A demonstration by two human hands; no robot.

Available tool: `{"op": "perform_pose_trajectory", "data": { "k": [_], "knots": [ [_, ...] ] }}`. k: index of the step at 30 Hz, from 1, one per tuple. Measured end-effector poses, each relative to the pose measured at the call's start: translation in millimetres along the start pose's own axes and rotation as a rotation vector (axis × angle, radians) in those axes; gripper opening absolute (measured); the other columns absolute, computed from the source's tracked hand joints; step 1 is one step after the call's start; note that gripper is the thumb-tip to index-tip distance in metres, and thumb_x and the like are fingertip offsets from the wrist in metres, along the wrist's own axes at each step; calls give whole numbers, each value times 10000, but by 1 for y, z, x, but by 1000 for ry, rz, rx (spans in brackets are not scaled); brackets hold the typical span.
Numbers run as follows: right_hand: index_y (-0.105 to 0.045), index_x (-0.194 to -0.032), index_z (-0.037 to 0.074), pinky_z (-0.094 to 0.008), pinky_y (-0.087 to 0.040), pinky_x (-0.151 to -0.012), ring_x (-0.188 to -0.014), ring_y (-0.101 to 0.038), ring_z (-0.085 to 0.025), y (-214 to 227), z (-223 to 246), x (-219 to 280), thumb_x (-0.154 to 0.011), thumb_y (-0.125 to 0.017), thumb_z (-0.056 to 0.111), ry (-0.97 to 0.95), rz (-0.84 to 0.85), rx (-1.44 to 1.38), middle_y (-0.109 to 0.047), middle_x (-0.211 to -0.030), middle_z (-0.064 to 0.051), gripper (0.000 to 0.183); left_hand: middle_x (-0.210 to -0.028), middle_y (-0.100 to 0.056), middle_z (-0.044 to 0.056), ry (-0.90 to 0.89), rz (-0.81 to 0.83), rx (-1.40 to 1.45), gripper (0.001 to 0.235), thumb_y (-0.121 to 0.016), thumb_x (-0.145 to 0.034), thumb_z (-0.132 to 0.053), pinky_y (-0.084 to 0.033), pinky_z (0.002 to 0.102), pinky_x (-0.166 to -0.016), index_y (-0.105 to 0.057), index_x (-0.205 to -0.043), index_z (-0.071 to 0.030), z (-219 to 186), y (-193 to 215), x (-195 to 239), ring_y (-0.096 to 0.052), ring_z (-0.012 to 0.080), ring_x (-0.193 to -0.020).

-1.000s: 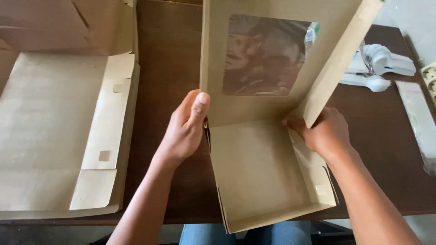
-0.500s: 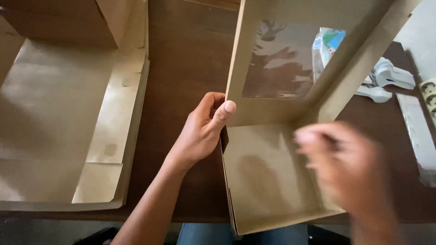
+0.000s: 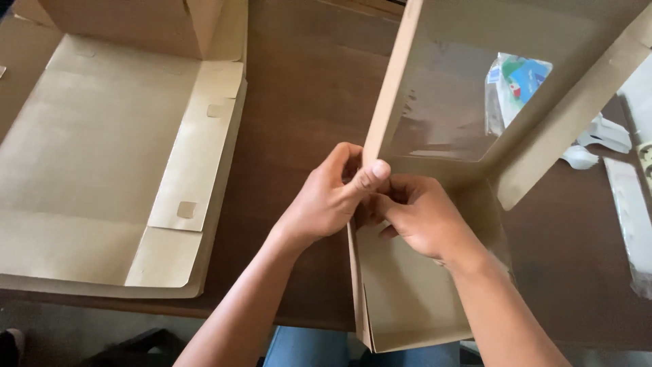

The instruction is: The person assembles a flat-packed cardboard box by folding the side flaps and tucking tabs into slots to form the box structure. They then fold and secure the top flaps to complete the assembly.

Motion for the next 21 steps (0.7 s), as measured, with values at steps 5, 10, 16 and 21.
{"op": "perform_pose_trajectory", "data": {
  "k": [5, 10, 16, 21],
  "knots": [
    [-776, -944, -74, -424, -666, -641, -740, -755, -292, -1, -2, 0, -838, -700, 109, -92, -3, 15, -744, -789, -240, 225, -1205, -608, 280, -55, 28, -32, 726, -473, -958, -540, -515, 538, -922, -480, -1404, 33, -6, 15, 20, -617, 378, -1068],
    [-720, -1112, -127, -493, -658, -676, -758, -727, -343, -7, -2, 3, -854, -691, 45, -187, 36, -22, -743, -922, -285, 311, -1006, -626, 174, 66, -165, -138, 397, -460, -1005, -347, -536, 483, -900, -602, -1274, -92, 11, 31, 48, -642, 308, -1036],
    [-667, -1221, -68, -495, -664, -698, -875, -732, -353, -16, 5, 6, -850, -718, 78, -138, 76, 7, -728, -1045, -253, 403, -857, -724, 62, 156, -215, -268, 381, -640, -921, -486, -568, 377, -749, -717, -1017, -126, 21, 29, 43, -713, 222, -859],
    [-603, -1353, 1, -498, -671, -726, -1016, -738, -365, -16, 9, 5, -845, -751, 119, -84, 103, 28, -711, -1194, -214, 542, -855, -753, 102, 130, -218, -215, 351, -681, -892, -427, -574, 382, -694, -725, -1003, -96, 26, 29, 37, -726, 261, -834]
  ]
}}
Point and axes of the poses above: each hand's wrist, its own x-axis away from the middle knuckle, its own y-axis out of the back of the hand, z = x × y, the point moved 8 cm from there along -x, towards the middle knuckle
